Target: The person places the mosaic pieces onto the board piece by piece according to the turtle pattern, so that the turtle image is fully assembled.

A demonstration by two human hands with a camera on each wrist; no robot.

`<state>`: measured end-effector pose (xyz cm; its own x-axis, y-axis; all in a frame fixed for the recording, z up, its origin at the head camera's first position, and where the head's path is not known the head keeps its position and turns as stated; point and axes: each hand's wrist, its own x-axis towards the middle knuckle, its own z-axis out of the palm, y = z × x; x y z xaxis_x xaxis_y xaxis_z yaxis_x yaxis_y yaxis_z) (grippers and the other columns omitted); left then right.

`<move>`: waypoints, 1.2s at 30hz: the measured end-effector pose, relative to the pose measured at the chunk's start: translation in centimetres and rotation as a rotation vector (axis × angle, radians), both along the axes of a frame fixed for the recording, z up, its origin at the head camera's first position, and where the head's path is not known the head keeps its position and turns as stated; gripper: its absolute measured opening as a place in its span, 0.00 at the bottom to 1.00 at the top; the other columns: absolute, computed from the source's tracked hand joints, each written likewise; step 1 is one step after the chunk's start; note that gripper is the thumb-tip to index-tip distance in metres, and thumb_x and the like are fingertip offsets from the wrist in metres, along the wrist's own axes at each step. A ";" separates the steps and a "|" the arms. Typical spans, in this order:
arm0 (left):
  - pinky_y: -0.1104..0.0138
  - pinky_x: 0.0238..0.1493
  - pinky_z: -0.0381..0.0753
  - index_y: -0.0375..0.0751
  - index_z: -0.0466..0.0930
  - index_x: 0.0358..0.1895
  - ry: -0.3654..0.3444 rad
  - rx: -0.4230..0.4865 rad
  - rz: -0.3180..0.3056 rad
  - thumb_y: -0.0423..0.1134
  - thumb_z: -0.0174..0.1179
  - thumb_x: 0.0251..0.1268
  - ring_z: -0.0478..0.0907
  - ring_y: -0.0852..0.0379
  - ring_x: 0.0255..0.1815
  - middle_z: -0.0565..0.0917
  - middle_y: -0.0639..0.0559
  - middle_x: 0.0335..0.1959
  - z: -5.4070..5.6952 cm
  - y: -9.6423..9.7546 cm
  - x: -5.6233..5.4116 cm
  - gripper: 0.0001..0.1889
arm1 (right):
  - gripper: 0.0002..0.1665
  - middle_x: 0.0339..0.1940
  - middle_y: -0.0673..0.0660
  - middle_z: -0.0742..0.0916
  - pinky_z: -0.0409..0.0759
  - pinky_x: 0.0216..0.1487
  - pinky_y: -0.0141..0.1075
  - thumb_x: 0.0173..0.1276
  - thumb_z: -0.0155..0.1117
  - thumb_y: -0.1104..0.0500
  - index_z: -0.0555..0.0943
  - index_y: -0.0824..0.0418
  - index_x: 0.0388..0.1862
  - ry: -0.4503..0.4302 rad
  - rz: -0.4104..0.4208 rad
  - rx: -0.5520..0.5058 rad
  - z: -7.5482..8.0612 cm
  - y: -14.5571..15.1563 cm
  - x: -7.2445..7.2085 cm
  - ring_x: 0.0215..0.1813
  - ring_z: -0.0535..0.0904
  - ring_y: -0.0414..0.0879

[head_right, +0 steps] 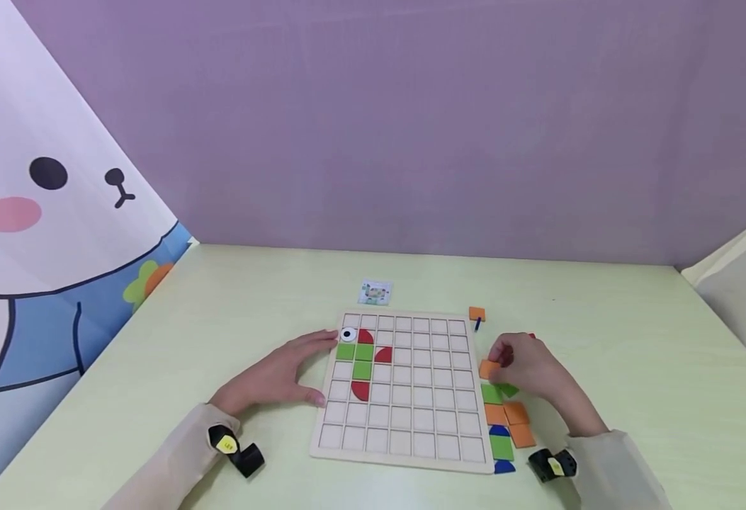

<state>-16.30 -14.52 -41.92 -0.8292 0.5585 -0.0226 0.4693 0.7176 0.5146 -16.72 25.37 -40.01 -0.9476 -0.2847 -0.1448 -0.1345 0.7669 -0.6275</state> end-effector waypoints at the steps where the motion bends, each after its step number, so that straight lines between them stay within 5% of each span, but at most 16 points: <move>1: 0.51 0.74 0.55 0.47 0.60 0.72 0.002 -0.002 0.002 0.66 0.68 0.42 0.52 0.49 0.77 0.59 0.54 0.75 0.0 0.0 0.0 0.52 | 0.09 0.29 0.53 0.79 0.71 0.28 0.30 0.56 0.69 0.65 0.77 0.63 0.34 0.004 0.009 -0.008 0.1 0.0 0.0 0.33 0.71 0.46; 20: 0.52 0.74 0.55 0.47 0.61 0.72 -0.011 0.011 -0.009 0.65 0.70 0.42 0.52 0.50 0.77 0.59 0.53 0.75 0.0 0.2 0.0 0.52 | 0.08 0.32 0.54 0.82 0.76 0.28 0.31 0.58 0.68 0.64 0.81 0.66 0.37 -0.010 -0.024 -0.078 1.0 -0.3 0.5 0.34 0.74 0.46; 36: 0.52 0.75 0.55 0.47 0.60 0.72 -0.013 -0.001 0.010 0.64 0.70 0.42 0.51 0.51 0.77 0.58 0.55 0.76 0.2 0.1 0.0 0.52 | 0.06 0.32 0.56 0.83 0.80 0.30 0.32 0.61 0.68 0.64 0.83 0.65 0.36 -0.052 0.035 -0.167 2.4 -5.5 0.1 0.31 0.77 0.45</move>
